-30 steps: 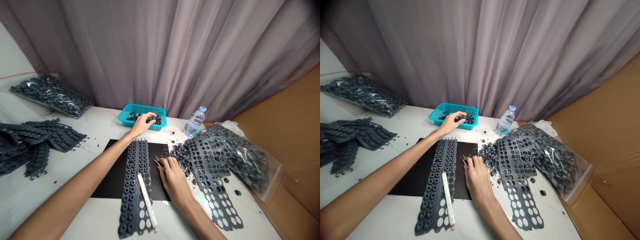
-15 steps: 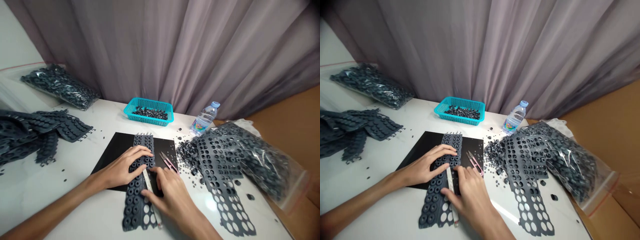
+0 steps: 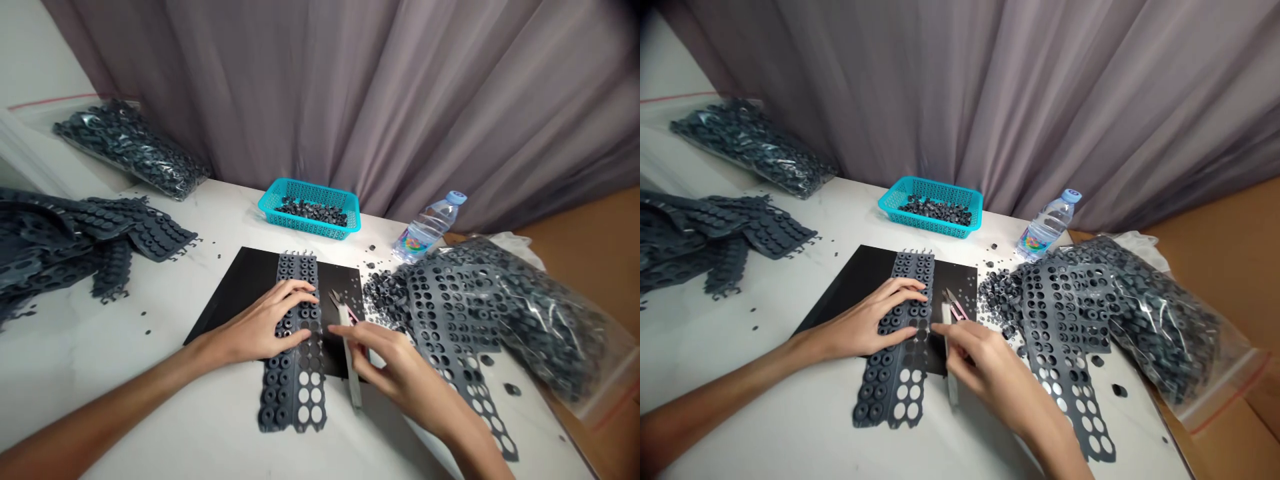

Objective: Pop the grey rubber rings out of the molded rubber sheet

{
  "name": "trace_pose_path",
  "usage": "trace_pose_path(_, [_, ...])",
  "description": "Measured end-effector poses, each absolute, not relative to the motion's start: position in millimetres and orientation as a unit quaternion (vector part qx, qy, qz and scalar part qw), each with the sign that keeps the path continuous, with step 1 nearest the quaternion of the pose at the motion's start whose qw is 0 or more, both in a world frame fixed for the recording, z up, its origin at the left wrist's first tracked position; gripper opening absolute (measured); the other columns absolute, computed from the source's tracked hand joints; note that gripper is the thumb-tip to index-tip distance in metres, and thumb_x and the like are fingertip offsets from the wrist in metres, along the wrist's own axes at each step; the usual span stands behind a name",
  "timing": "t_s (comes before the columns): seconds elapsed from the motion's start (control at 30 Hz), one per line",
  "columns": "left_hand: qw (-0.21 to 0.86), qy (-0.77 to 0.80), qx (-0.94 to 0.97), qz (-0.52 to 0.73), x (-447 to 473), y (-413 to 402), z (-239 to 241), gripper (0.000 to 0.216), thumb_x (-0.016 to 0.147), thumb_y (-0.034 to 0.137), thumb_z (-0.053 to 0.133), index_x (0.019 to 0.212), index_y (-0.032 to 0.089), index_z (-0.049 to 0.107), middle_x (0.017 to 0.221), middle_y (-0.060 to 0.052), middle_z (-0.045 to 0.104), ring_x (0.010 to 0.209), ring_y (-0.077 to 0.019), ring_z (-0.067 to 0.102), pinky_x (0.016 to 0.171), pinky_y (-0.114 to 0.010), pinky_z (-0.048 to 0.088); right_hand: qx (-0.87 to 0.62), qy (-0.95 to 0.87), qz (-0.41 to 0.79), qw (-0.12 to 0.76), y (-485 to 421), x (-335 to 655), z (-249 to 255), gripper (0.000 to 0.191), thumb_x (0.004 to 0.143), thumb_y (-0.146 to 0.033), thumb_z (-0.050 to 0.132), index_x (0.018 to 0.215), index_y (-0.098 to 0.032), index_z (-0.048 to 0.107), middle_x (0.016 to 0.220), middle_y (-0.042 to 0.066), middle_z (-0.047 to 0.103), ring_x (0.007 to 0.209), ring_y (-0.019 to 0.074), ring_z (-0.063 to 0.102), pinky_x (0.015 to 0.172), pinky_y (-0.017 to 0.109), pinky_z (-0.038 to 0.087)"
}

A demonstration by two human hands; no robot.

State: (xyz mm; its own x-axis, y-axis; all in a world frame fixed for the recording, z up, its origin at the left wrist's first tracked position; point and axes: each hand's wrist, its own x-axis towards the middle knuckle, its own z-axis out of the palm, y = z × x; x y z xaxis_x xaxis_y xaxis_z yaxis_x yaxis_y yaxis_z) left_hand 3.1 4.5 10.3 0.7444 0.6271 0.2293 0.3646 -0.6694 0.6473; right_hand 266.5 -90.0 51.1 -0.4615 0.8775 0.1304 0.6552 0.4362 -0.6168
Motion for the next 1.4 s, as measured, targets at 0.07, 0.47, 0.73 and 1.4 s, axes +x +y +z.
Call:
trace_pose_path(0.07, [0.301,0.278,0.889,0.207,6,1,12,0.06,0.094,0.034,0.07,0.148,0.028,0.046,0.15,-0.011,0.05,0.143,-0.0303,0.046,0.123,-0.051,0.039,-0.483,-0.806,0.22,0.262,-88,270,48,0.033,0.107,-0.019,0.048,0.136,-0.022,0.064,0.11,0.008,0.073,0.096,0.0181,0.071,0.085,0.033,0.059])
trace_pose_path(0.47, [0.226,0.273,0.914,0.199,7,-5,1,0.086,0.089,0.048,0.073,0.159,0.024,0.029,0.161,-0.013,0.04,0.153,-0.0322,0.034,0.127,-0.053,0.034,-0.561,-0.717,0.002,0.414,-84,264,31,0.011,0.1,-0.025,0.068,0.099,-0.023,0.057,0.086,0.001,0.068,0.073,0.0158,0.067,0.07,0.027,0.054])
trace_pose_path(0.73, [0.238,0.272,0.908,0.213,9,-2,-1,0.087,0.093,0.051,0.07,0.161,0.023,0.022,0.164,-0.016,0.034,0.155,-0.0331,0.03,0.129,-0.055,0.031,-0.521,-0.76,0.102,0.375,-82,255,23,0.032,0.109,-0.044,0.046,0.13,-0.023,0.057,0.108,0.01,0.069,0.094,0.0226,0.071,0.083,0.034,0.058])
trace_pose_path(1.4, [0.314,0.328,0.853,0.259,8,5,0,0.048,0.097,0.029,0.064,0.142,0.027,0.046,0.143,-0.008,0.057,0.138,-0.0285,0.05,0.121,-0.05,0.04,-0.551,-0.746,0.074,0.367,-75,253,18,0.012,0.104,-0.021,0.054,0.112,-0.023,0.063,0.094,0.005,0.069,0.079,0.0179,0.067,0.076,0.029,0.054])
